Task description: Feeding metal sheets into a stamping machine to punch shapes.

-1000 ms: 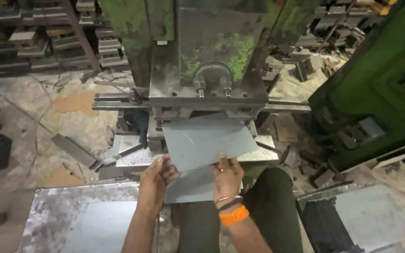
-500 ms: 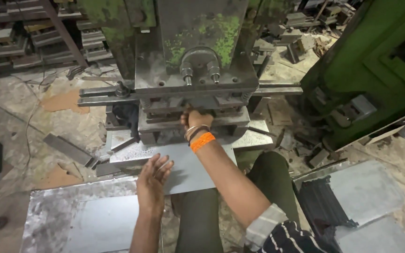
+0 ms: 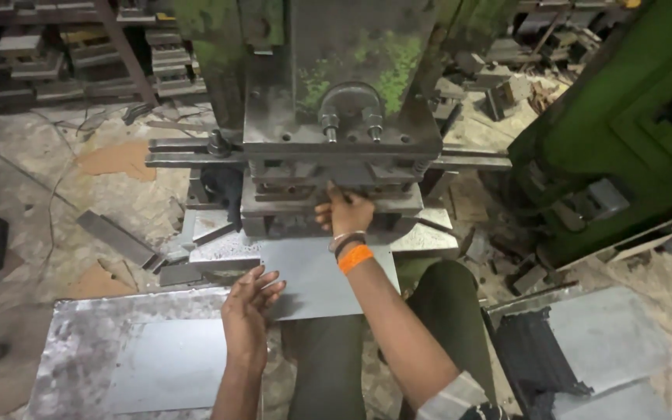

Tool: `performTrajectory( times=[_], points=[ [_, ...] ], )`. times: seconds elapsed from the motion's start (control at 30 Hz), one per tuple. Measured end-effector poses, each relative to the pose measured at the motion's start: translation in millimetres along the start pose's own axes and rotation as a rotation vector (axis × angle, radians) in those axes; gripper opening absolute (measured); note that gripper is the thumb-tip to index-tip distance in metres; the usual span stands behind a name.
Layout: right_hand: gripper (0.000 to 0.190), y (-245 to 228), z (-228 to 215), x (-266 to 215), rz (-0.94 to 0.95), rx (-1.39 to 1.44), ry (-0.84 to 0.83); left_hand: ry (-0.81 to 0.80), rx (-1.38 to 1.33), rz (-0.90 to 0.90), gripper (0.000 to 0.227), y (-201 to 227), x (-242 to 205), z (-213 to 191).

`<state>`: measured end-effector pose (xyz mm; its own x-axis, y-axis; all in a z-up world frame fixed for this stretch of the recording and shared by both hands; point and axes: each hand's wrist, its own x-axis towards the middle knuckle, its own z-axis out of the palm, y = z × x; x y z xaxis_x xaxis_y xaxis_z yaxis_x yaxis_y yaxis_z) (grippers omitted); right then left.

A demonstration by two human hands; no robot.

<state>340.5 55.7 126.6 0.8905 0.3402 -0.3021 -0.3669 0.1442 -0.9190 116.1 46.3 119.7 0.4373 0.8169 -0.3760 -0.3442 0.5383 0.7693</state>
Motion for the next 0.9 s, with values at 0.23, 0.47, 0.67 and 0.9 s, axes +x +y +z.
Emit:
performTrajectory(
  times=[0.23,0.47,0.67,0.9],
  points=[
    [0.027,-6,5,-14,-0.088,-0.031,0.007,0.027,-0.034,-0.002,0.039,-8,7,-8],
    [0.026,-5,10,-17,-0.120,-0.051,0.065,0.114,-0.077,0.033,0.033,-11,21,-16],
    [0.026,-3,7,-15,-0.120,-0.057,0.047,0.174,-0.087,0.095,0.020,-24,32,-29],
    [0.027,-8,10,-20,-0.134,-0.080,0.066,0.228,-0.141,0.148,0.012,-42,50,-43]
  ],
)
